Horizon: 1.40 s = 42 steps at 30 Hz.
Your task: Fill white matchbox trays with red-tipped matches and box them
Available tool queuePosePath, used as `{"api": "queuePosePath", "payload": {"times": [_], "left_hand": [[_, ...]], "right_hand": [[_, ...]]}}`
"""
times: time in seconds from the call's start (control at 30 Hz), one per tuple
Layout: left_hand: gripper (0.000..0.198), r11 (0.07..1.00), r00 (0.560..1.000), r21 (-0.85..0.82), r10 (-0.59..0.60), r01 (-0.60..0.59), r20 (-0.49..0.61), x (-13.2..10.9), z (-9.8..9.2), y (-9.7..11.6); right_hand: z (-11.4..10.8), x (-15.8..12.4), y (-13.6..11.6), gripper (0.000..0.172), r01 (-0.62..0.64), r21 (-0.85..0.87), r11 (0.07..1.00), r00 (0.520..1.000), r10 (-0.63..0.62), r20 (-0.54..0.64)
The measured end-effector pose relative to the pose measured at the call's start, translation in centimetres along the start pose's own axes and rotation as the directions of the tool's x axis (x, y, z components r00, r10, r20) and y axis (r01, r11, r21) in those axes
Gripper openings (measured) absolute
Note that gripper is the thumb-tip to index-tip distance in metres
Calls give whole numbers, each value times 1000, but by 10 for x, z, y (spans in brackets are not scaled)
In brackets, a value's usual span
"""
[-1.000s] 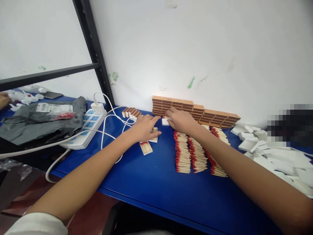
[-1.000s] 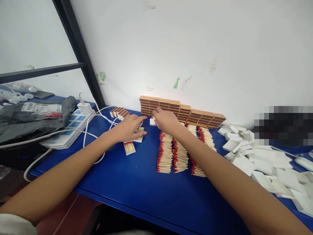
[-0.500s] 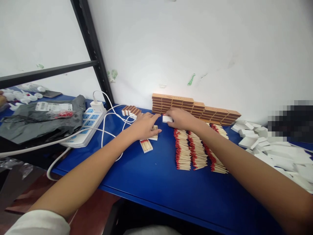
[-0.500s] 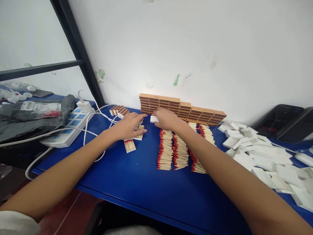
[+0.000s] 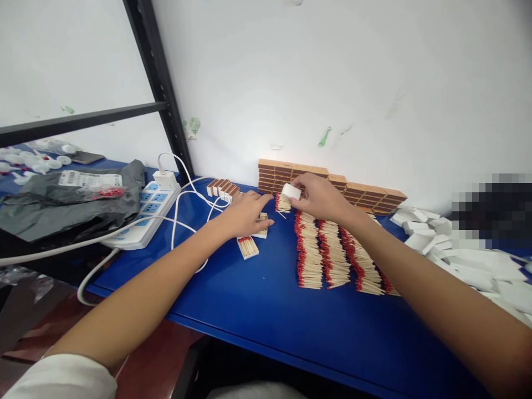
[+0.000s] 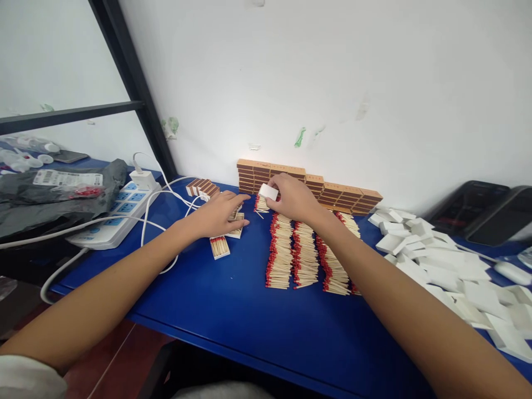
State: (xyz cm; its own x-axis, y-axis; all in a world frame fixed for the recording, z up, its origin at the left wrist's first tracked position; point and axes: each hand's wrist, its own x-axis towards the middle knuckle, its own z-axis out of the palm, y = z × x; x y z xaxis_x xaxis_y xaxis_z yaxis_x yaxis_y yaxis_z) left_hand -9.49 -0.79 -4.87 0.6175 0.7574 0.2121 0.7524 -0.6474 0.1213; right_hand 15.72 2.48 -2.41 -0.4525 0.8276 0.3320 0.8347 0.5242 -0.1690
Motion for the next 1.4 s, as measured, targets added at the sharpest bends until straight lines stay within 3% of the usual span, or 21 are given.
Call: {"api": "queuePosePath", "payload": {"times": [0.17,0.27,0.33,0.43,0.53,0.6,0.7,0.8,0.9,1.03,1.17,1.23,1.3,1.4], "left_hand": [[43,991,990,-37,129,-131,-48,-2,-3,3],[43,988,987,-20,155,-156,-35,-4,-5,9],[48,989,989,14,149,-148,-17,-4,-5,13],[56,986,990,86,139,-140,10,1,0,17],[61,986,993,115,120,-121,14,8,9,19],[62,990,995,98,101,-101,2,12,15,20],[61,993,996,80,88,-87,-12,16,18,20],[59,993,994,56,104,-102,-31,16,8,13],[52,995,993,-1,102,-102,-58,13,-11,-3],[36,998,998,-16,66,-66,24,3,-31,-24],[37,999,998,-15,50,-50,36,-2,-34,-27],[38,999,998,-1,50,-50,36,-2,-33,-25],[40,999,998,12,29,-30,61,-3,-34,-24],[43,1000,994,5,0,0,109,-4,-37,-25]], "right_hand": [[-35,-34,7,43,-92,167,982,989,109,-95],[-59,-67,25,38,-159,124,980,975,175,-139],[-72,-93,46,37,-272,72,960,941,281,-189],[-87,-135,86,38,-501,59,864,823,496,-277],[-97,-169,130,32,-720,33,693,644,685,-339],[-102,-185,153,27,-803,21,596,566,772,-291],[-109,-197,176,23,-859,1,511,506,851,-139],[-110,-200,183,23,-853,-51,520,523,848,-86],[-107,-198,179,22,-810,-91,580,586,795,-156],[-101,-191,163,21,-748,-103,655,660,722,-206],[-95,-184,142,17,-733,-71,676,673,706,-222],[-90,-179,129,18,-695,-47,718,703,664,-254],[-83,-169,111,19,-603,-20,798,770,574,-279],[-71,-143,73,22,-322,3,947,921,314,-232]]}}
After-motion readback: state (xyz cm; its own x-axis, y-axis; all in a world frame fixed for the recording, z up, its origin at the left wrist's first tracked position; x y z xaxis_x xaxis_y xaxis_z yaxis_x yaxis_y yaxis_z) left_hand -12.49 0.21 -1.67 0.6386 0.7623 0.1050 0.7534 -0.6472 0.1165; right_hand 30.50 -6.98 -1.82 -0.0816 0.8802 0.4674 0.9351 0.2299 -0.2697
